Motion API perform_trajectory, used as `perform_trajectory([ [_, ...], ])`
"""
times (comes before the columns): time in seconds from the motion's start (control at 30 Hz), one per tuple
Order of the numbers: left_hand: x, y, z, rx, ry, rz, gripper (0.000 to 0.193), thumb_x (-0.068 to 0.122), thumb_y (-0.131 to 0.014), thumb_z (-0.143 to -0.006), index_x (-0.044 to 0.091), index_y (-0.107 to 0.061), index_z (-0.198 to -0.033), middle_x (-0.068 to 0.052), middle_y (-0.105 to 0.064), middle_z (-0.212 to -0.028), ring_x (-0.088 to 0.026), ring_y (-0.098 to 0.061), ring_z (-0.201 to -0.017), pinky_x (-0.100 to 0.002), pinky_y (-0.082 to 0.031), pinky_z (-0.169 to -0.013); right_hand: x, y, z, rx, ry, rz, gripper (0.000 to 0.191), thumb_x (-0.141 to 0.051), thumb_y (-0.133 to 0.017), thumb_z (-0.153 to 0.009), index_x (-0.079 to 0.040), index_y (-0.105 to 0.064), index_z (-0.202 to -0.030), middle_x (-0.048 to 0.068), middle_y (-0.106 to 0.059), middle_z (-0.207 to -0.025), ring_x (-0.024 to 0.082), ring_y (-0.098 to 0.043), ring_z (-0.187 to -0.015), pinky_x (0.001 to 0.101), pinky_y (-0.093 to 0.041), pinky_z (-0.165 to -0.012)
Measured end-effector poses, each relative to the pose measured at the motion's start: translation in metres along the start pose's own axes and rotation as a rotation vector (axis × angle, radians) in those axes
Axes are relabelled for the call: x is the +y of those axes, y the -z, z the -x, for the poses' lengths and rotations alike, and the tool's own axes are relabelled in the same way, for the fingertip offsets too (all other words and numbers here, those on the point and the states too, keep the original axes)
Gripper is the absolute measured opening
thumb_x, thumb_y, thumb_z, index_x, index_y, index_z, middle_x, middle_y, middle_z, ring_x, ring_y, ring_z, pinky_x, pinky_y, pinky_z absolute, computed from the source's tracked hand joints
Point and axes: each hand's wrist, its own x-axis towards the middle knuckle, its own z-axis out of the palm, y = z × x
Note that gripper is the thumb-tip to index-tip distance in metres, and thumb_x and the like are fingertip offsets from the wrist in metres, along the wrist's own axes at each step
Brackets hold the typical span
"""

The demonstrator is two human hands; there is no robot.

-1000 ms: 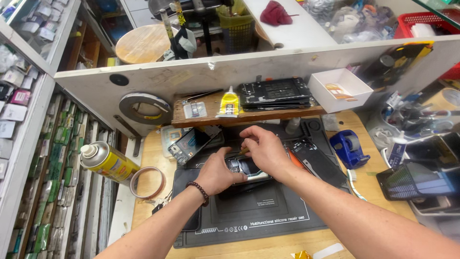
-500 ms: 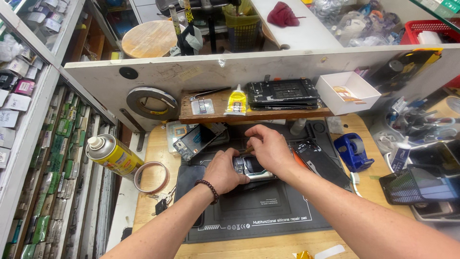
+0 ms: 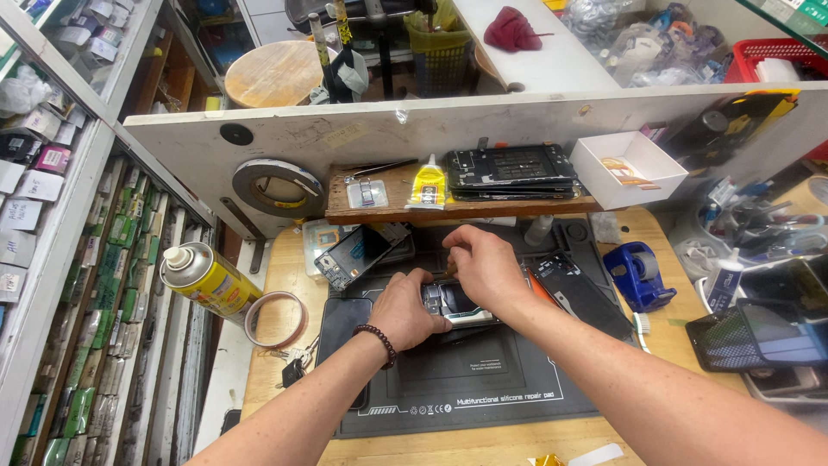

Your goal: The person works at a repair bench on a smartphone placed on a silicone repair mat. They hold the phone steady with one hand while using a small pry tool to work around the edge of the device, prying at the casing and manipulating small components, occasionally repositioning the phone and setting parts aside on the mat.

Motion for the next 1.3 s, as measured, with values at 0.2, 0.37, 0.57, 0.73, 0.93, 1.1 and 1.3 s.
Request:
perform_trajectory([
  [0.2, 0.0, -0.001, -0.001, 0.009, -0.017, -0.011, 0.084, 0.028, -0.094, -0.062, 0.014, -0.059, -0.136, -0.011, -0.06, -0.128, -0.028, -0.062, -0.119, -0.038, -0.052, -0.1, 0.0, 0.001, 0.002, 0.013, 0.038, 0.021, 0.024, -0.011, -0.057, -0.095, -0.006, -0.072, -0.113, 0.01, -0.079, -0.092, 0.018, -0.076, -0.078, 0.0326, -0.06, -0.074],
  [0.37, -0.001, -0.001, -0.001, 0.015, -0.019, -0.008, 0.083, 0.028, -0.094, -0.061, 0.014, -0.059, -0.135, -0.011, -0.06, -0.127, -0.028, -0.063, -0.118, -0.038, -0.052, -0.1, 0.003, 0.0, 0.001, 0.003, 0.007, -0.023, 0.024, -0.013, -0.057, -0.096, -0.007, -0.072, -0.113, 0.009, -0.078, -0.092, 0.018, -0.076, -0.078, 0.0323, -0.061, -0.074],
  [0.57, -0.002, -0.001, -0.001, 0.012, -0.024, -0.012, 0.083, 0.029, -0.094, -0.062, 0.013, -0.059, -0.135, -0.012, -0.061, -0.126, -0.029, -0.063, -0.117, -0.038, -0.052, -0.1, 0.003, -0.001, 0.003, 0.063, 0.196, 0.1, 0.021, -0.014, -0.06, -0.094, -0.006, -0.072, -0.11, 0.017, -0.078, -0.094, 0.028, -0.076, -0.084, 0.0399, -0.059, -0.077],
  [0.73, -0.003, -0.003, 0.0, 0.015, -0.037, 0.001, 0.079, 0.027, -0.094, -0.062, 0.014, -0.061, -0.132, -0.012, -0.06, -0.124, -0.03, -0.061, -0.118, -0.039, -0.051, -0.101, -0.014, -0.002, 0.01, -0.02, 0.351, 0.458, 0.02, -0.022, -0.063, -0.095, -0.005, -0.069, -0.105, 0.02, -0.074, -0.093, 0.041, -0.07, -0.092, 0.0511, -0.054, -0.079],
  [0.93, -0.003, -0.001, 0.0, -0.011, -0.031, 0.015, 0.073, 0.027, -0.093, -0.063, 0.013, -0.061, -0.127, -0.012, -0.061, -0.122, -0.031, -0.063, -0.115, -0.04, -0.052, -0.099, -0.037, -0.003, 0.003, -0.229, 0.312, 0.543, 0.031, -0.006, -0.06, -0.085, -0.007, -0.067, -0.115, 0.021, -0.073, -0.101, 0.039, -0.068, -0.101, 0.0492, -0.055, -0.084],
  [1.1, -0.002, -0.003, -0.002, -0.011, -0.023, 0.005, 0.074, 0.025, -0.095, -0.063, 0.011, -0.06, -0.127, -0.013, -0.058, -0.122, -0.033, -0.063, -0.115, -0.041, -0.052, -0.097, -0.037, -0.011, -0.006, -0.283, 0.346, 0.52, 0.03, -0.009, -0.066, -0.082, -0.006, -0.069, -0.112, 0.02, -0.072, -0.106, 0.04, -0.066, -0.105, 0.0483, -0.053, -0.088],
  [1.3, -0.01, -0.003, -0.011, -0.016, -0.001, 0.166, 0.066, 0.026, -0.092, -0.063, 0.008, -0.066, -0.122, -0.012, -0.072, -0.114, -0.029, -0.071, -0.109, -0.039, -0.056, -0.093, -0.021, -0.019, -0.013, -0.25, 0.365, 0.18, 0.035, -0.001, -0.056, -0.078, -0.005, -0.074, -0.108, 0.019, -0.075, -0.105, 0.035, -0.072, -0.103, 0.0434, -0.057, -0.089],
])
